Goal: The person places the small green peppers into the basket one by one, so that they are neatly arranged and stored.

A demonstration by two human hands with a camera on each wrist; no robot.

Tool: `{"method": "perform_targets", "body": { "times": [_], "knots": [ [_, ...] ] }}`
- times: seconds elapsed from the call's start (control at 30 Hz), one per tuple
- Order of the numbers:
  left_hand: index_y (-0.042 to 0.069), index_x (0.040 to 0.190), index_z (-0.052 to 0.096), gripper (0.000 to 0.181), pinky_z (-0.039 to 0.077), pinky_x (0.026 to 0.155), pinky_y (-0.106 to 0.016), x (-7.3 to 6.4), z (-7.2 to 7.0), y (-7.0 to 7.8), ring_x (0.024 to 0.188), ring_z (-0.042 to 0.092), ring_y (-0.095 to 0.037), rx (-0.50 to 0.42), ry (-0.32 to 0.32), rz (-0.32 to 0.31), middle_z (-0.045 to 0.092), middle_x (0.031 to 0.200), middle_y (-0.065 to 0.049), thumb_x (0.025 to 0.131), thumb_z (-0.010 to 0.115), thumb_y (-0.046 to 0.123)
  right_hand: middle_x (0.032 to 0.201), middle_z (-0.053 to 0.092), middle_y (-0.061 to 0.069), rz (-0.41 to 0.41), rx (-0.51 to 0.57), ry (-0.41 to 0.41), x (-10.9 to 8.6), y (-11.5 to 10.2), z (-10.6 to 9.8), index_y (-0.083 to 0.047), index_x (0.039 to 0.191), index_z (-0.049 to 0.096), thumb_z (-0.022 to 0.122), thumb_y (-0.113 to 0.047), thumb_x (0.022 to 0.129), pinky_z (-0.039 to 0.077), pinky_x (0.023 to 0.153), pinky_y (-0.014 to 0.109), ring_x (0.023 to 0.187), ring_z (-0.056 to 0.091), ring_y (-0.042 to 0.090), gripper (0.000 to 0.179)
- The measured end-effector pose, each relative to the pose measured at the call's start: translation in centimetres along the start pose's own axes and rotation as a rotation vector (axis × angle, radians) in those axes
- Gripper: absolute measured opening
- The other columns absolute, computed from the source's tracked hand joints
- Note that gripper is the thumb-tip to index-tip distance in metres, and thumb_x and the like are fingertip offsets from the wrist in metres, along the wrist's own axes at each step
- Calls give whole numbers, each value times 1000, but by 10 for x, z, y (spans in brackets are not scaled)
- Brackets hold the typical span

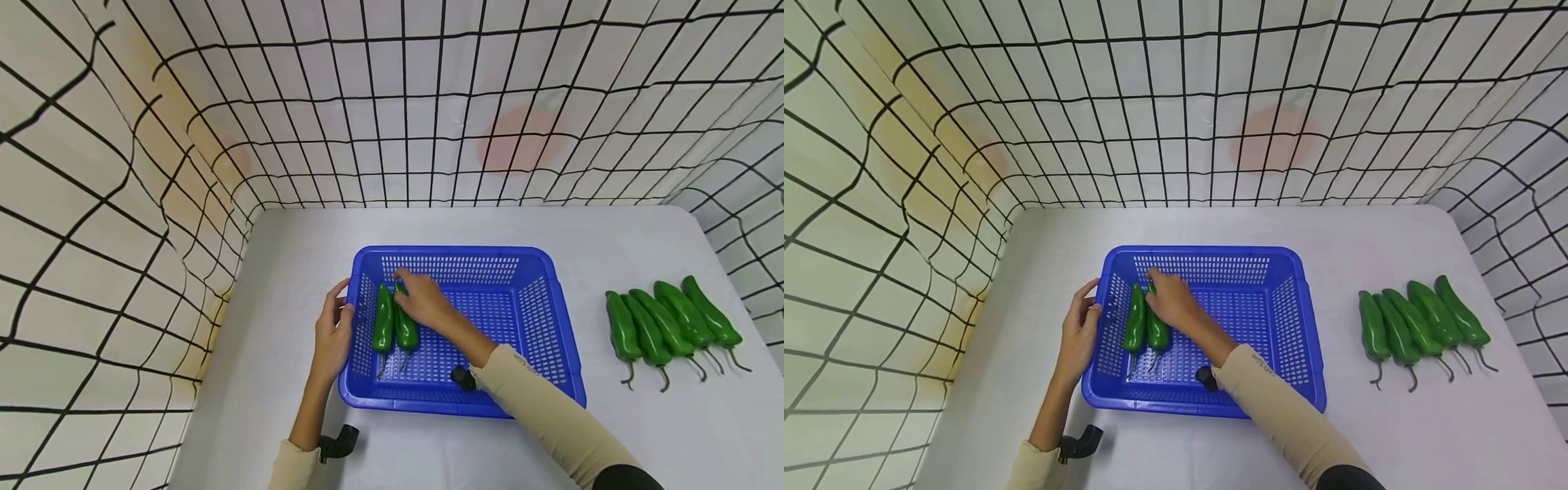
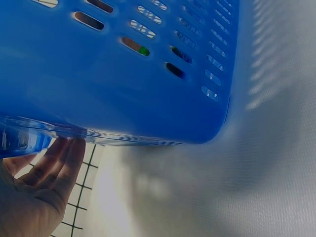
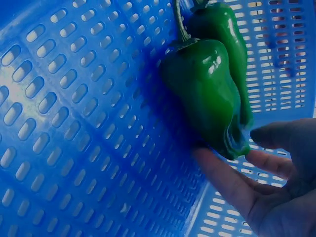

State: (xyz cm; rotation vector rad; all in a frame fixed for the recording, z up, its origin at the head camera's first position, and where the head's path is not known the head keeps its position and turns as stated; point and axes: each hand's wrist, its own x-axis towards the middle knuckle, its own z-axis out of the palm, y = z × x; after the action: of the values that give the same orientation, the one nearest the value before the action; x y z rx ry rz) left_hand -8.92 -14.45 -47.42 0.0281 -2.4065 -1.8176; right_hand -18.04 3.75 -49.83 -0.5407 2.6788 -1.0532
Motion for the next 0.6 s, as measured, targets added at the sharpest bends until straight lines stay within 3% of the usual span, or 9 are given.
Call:
{"method": "perform_targets", "body": {
  "times": [0.2,0.43,0.6],
  "knots": [
    [11,148,43,48,58,67,-44,0,0,2,90,66,-40,-1,-1,-7,63,114,-27,102,40,-1,58,50,2,-27,-24,-5,-3,-2,-4,0,133,57,54,-1,94,42,38,23,43,50,12,39],
    [5,148,43,47,58,66,-42,0,1,2,88,66,-40,-2,-1,3,63,113,-27,102,40,0,52,37,-4,-34,-52,-9,-7,-3,-11,-3,135,56,56,-3,93,29,36,20,40,35,9,41],
    [5,148,43,46,59,66,-39,-1,1,2,87,66,-38,-3,2,3,63,113,-27,102,40,1,50,37,-6,-23,-90,-8,-8,-4,-19,-4,134,57,58,-9,94,25,36,19,39,30,7,40]
  ]
}}
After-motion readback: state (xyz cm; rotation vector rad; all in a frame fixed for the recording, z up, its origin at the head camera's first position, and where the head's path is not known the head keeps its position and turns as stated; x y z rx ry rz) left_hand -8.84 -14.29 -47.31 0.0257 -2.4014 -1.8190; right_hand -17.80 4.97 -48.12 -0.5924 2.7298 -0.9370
